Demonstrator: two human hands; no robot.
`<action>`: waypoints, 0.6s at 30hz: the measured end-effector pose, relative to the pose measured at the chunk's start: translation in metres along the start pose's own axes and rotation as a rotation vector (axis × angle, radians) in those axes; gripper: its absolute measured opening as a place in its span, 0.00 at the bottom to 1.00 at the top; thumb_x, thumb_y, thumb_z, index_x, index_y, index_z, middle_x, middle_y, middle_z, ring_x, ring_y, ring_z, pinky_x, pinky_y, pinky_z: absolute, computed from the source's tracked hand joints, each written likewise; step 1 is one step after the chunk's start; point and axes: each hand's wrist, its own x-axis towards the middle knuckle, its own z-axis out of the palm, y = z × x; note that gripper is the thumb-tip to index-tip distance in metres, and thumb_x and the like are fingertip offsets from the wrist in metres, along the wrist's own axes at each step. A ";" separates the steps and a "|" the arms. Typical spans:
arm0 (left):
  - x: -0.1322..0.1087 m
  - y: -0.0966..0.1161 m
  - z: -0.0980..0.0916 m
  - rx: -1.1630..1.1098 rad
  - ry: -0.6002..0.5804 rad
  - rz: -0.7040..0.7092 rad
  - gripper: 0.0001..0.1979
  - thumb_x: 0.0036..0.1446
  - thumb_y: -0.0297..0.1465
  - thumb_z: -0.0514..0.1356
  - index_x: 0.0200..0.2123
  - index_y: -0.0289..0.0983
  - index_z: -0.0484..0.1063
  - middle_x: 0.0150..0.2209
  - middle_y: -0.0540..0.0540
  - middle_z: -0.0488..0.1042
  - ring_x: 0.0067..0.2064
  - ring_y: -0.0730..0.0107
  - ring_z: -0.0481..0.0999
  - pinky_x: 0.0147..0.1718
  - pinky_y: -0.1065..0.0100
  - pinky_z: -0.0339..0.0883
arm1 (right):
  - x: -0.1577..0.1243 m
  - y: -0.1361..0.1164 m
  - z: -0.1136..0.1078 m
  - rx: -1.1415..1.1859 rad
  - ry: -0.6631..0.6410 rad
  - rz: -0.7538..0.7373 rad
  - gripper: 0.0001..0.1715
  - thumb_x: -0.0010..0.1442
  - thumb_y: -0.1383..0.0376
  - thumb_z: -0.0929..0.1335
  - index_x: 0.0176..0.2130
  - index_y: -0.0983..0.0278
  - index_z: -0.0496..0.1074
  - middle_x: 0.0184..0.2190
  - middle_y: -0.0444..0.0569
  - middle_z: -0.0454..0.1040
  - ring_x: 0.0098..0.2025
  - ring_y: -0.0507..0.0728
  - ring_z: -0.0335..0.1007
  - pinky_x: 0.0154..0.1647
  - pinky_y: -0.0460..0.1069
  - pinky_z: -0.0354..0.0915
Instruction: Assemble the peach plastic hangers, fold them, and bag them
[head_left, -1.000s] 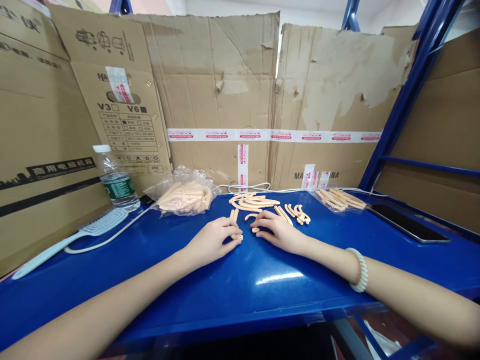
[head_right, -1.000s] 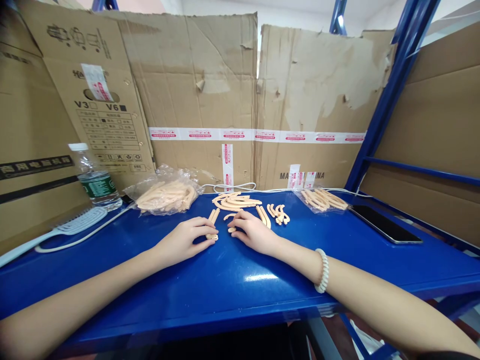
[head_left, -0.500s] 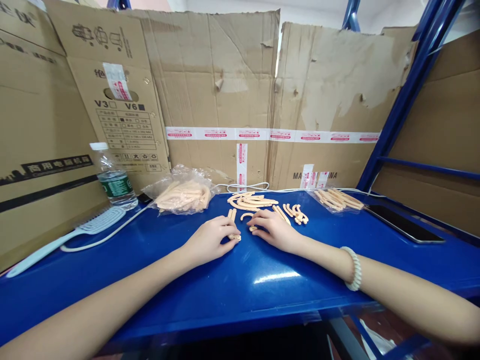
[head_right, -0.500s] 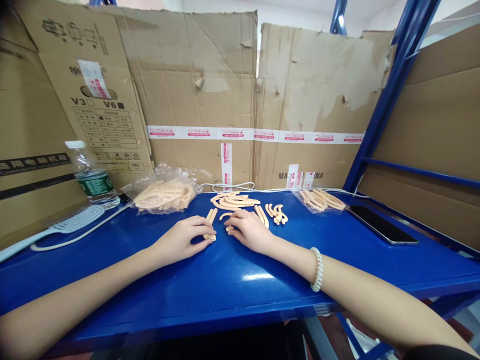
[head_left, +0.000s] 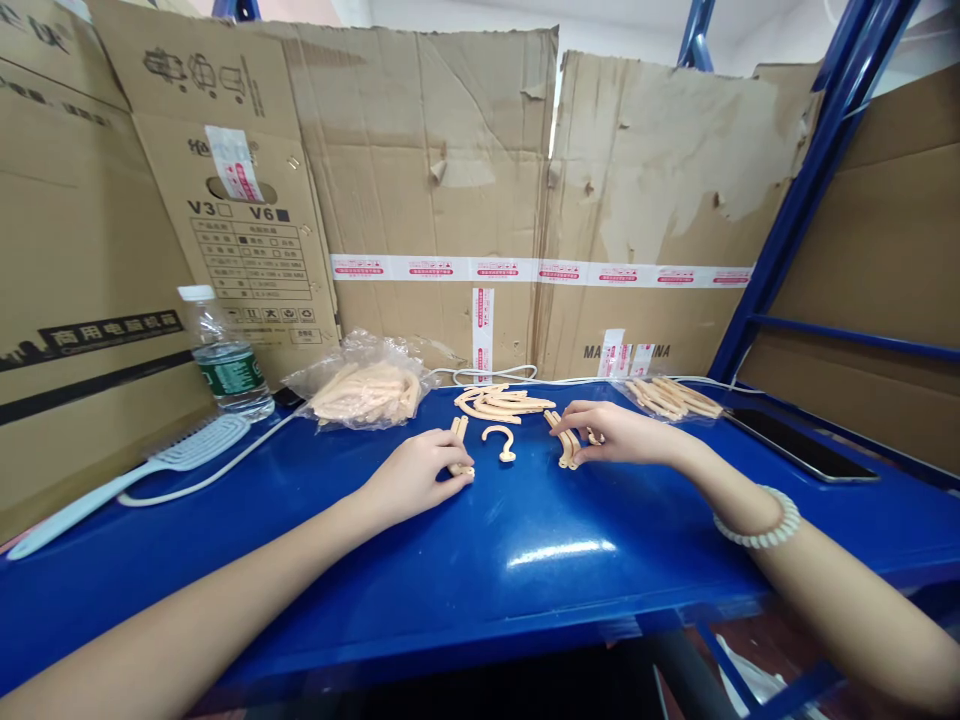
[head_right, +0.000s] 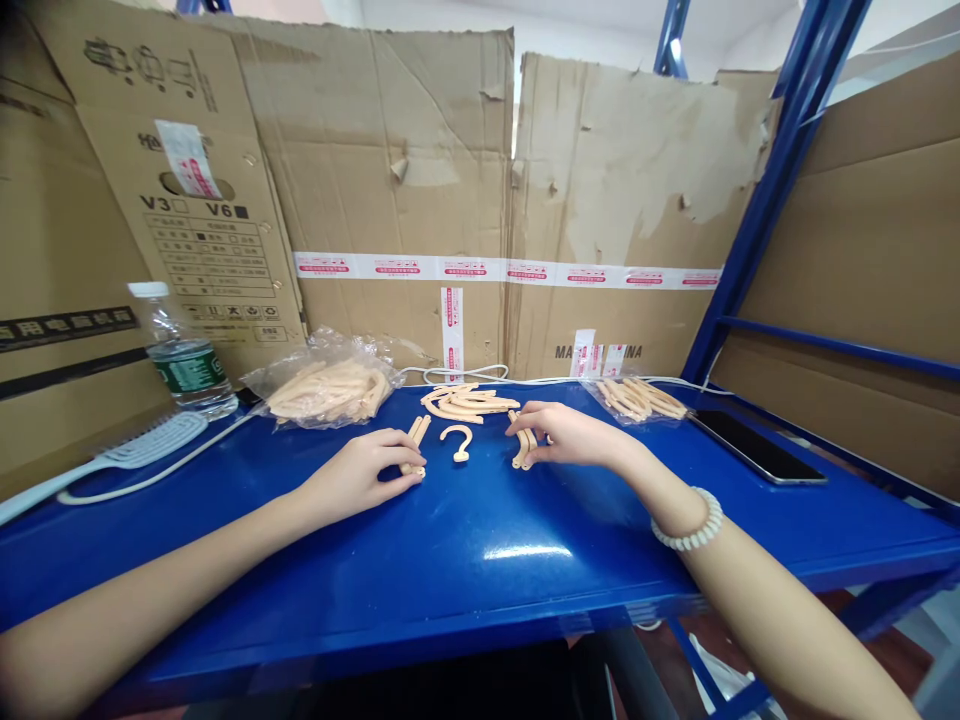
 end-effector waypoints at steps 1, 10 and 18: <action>0.000 0.000 0.000 0.001 0.000 -0.004 0.06 0.59 0.31 0.60 0.37 0.37 0.78 0.39 0.45 0.77 0.43 0.63 0.75 0.45 0.63 0.68 | 0.000 0.002 0.000 0.011 -0.023 0.006 0.24 0.56 0.56 0.72 0.50 0.64 0.74 0.44 0.53 0.71 0.40 0.57 0.71 0.39 0.51 0.66; -0.001 0.000 -0.001 0.002 -0.006 -0.005 0.07 0.60 0.31 0.60 0.36 0.38 0.78 0.39 0.45 0.77 0.42 0.63 0.75 0.44 0.64 0.69 | 0.007 0.003 0.010 0.062 -0.082 -0.016 0.17 0.55 0.55 0.72 0.41 0.64 0.78 0.40 0.51 0.71 0.39 0.56 0.71 0.41 0.49 0.66; 0.000 -0.001 -0.002 0.022 -0.015 -0.008 0.07 0.60 0.31 0.60 0.37 0.37 0.78 0.40 0.45 0.77 0.43 0.62 0.76 0.45 0.63 0.69 | 0.007 0.002 0.006 0.139 -0.080 -0.061 0.21 0.55 0.51 0.71 0.40 0.64 0.77 0.44 0.52 0.69 0.41 0.55 0.69 0.38 0.48 0.67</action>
